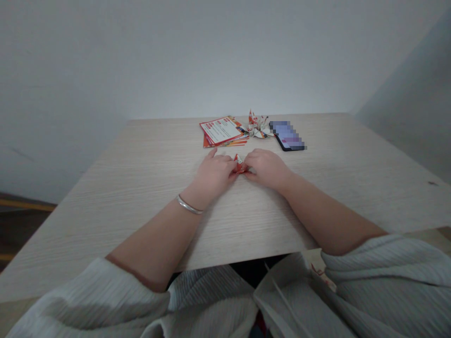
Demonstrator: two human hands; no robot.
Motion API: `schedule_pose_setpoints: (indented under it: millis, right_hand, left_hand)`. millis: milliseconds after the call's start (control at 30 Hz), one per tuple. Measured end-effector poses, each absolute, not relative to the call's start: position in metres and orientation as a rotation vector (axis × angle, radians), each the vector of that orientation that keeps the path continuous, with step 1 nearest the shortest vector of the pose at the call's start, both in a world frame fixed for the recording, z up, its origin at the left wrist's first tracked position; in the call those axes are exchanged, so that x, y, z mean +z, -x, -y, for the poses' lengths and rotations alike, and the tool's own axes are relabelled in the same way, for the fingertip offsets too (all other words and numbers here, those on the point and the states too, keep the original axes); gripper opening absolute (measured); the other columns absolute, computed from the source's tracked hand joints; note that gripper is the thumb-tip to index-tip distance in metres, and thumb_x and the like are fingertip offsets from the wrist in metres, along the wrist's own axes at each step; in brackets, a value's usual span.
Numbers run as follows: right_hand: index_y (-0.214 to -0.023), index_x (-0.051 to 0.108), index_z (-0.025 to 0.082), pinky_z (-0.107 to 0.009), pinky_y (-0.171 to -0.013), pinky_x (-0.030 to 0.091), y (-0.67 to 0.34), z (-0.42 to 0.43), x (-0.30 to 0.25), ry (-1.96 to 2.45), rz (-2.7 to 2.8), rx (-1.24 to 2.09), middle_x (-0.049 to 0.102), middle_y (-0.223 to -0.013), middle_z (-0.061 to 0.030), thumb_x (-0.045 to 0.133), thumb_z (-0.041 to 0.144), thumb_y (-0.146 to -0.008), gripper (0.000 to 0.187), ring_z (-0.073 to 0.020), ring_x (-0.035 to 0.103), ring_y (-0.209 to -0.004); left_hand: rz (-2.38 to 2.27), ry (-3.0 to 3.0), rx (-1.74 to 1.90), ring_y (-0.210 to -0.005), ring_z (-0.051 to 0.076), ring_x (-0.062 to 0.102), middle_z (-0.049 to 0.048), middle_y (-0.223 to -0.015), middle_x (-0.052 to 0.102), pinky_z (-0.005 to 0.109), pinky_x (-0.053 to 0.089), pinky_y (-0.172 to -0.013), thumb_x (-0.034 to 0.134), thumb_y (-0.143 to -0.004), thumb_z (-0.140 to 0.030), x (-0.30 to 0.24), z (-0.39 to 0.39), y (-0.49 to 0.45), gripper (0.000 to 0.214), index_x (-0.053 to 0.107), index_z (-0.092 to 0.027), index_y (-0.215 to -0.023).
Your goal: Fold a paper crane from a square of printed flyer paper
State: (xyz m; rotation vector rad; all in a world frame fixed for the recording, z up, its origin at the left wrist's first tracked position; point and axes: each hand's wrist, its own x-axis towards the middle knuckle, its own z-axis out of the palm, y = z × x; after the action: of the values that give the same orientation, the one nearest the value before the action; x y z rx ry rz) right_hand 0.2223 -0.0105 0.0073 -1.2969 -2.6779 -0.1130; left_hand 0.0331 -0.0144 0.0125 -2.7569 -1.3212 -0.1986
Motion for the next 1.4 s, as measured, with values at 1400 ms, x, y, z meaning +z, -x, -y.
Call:
schedule_pose_setpoints:
  millis: [1400]
  right_hand:
    - [-0.097, 0.066, 0.019, -0.033, -0.079, 0.049, -0.21, -0.002, -0.017, 1.634, 2.013, 0.361, 0.079, -0.094, -0.0055, 0.072, 0.023, -0.088, 0.012, -0.0206, 0.072, -0.089]
  left_hand:
    - [1.736, 2.694, -0.605, -0.084, 0.024, 0.067, 0.0087, -0.088, 0.075, 0.036, 0.05, -0.076, 0.06, -0.091, -0.032, -0.008, 0.0, -0.032, 0.021, 0.073, -0.018, -0.084]
